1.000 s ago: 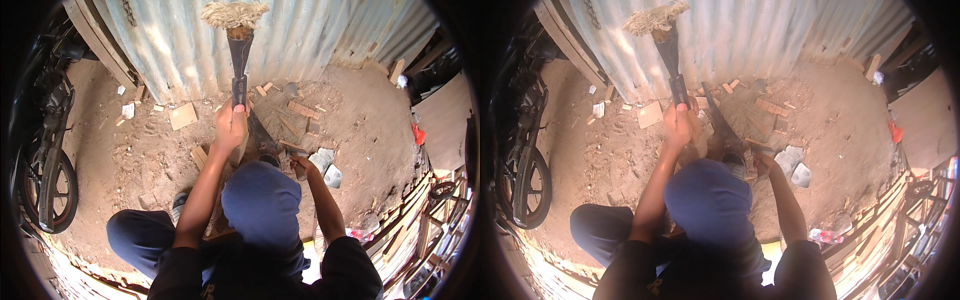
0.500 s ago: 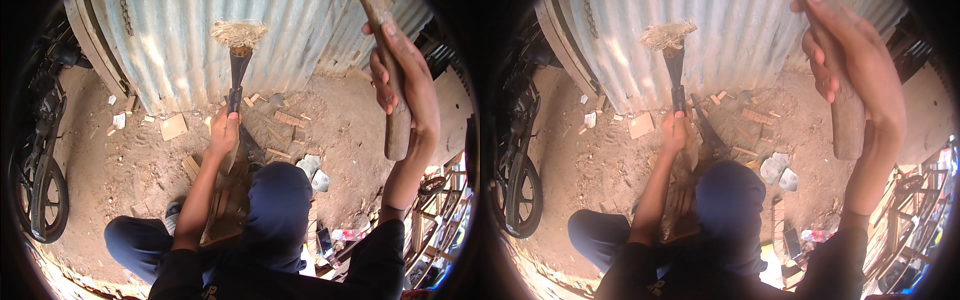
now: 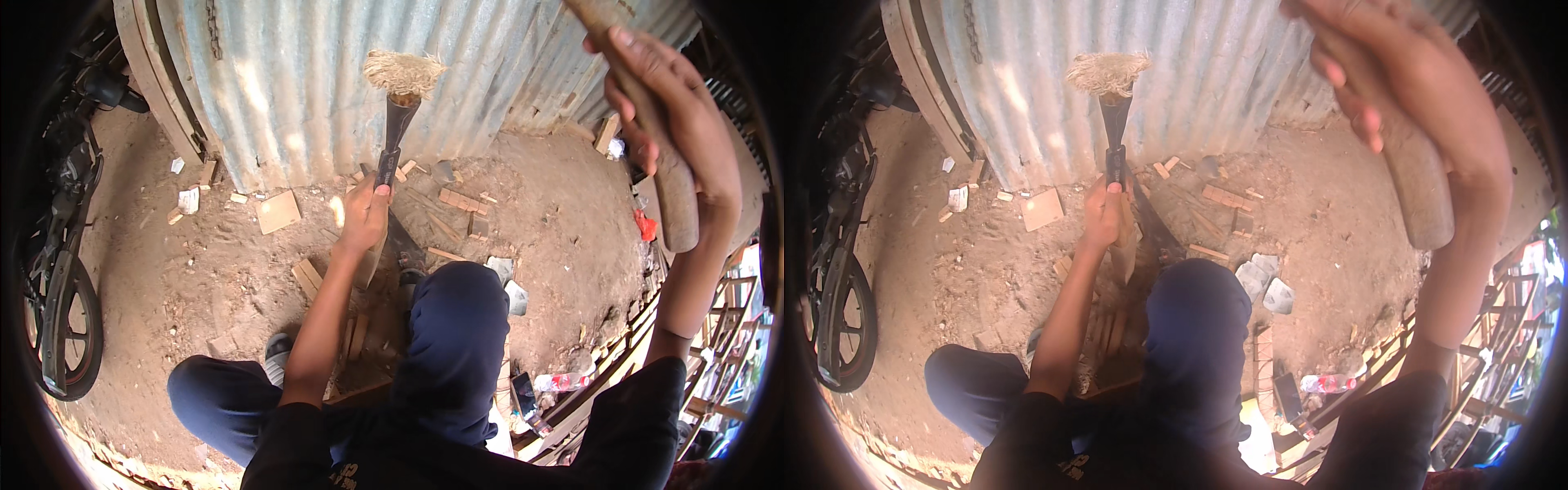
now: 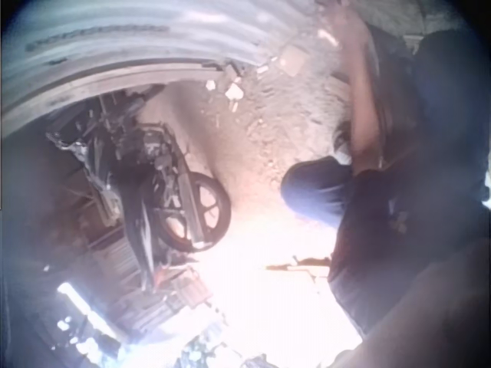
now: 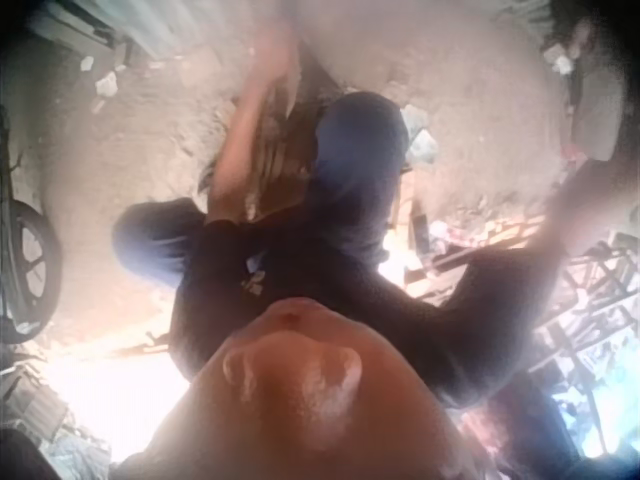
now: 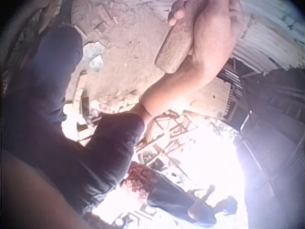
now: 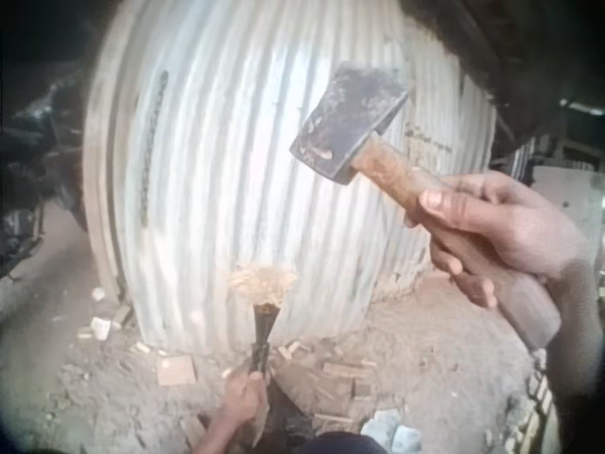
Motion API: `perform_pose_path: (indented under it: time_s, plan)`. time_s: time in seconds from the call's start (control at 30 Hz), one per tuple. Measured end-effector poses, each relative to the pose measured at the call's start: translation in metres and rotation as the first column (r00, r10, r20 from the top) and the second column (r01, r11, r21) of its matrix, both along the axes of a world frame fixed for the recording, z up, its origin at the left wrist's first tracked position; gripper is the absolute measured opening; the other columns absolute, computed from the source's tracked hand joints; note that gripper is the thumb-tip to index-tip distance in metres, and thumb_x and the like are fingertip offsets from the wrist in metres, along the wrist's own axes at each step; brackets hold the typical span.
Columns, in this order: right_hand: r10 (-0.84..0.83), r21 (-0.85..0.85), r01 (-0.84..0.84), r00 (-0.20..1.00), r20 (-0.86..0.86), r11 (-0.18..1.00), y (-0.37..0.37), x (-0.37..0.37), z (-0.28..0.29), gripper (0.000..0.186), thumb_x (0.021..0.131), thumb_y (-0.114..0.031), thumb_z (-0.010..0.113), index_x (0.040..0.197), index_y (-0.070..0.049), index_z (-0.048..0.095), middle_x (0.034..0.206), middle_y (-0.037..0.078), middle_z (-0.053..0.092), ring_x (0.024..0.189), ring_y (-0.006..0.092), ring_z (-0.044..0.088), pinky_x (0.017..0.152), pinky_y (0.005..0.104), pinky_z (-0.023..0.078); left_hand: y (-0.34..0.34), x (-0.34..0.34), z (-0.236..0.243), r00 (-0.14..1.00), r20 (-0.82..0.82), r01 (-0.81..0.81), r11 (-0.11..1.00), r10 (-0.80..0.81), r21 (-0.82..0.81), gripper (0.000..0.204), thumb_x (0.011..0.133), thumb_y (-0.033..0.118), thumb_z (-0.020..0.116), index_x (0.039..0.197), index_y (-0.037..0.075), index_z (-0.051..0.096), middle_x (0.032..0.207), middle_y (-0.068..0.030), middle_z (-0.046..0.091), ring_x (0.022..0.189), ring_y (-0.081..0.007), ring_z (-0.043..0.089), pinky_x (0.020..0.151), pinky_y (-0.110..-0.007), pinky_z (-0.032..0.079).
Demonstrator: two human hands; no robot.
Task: The person sits on the ground and uses a chisel and mallet to carve a piece of wood. They repeatedly strike the chisel with the mallet to shape the wood, occasionally adjusting the chisel's position.
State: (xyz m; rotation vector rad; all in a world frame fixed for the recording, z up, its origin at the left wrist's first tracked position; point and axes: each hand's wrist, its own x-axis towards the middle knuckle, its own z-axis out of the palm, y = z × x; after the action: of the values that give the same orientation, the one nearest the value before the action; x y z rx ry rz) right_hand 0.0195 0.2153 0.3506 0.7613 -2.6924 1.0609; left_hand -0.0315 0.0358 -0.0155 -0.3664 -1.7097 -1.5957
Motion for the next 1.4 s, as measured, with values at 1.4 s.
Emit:
perform_pose_path:
  time_s: [1.4]
  plan:
    - [-0.142, 0.544, 0.015, 0.971, 0.192, 0.839, -0.022, 0.035, -0.019, 0.035, 0.101, -0.034, 0.049, 0.081, -0.005, 0.053, 0.065, 0.004, 0.054, 0.052, 0.0119, 0.057, 0.051, 0.0283, 0.049, -0.006, 0.0, 0.034, 0.934, 0.123, 0.324, 0.94, -0.336, 0.11, 0.047, 0.105, 0.051, 0.036, 0.107, 0.006, 0.048, 0.087, -0.0057, 0.049, 0.069, -0.0155, 0.051, 0.065, -0.029, 0.043]
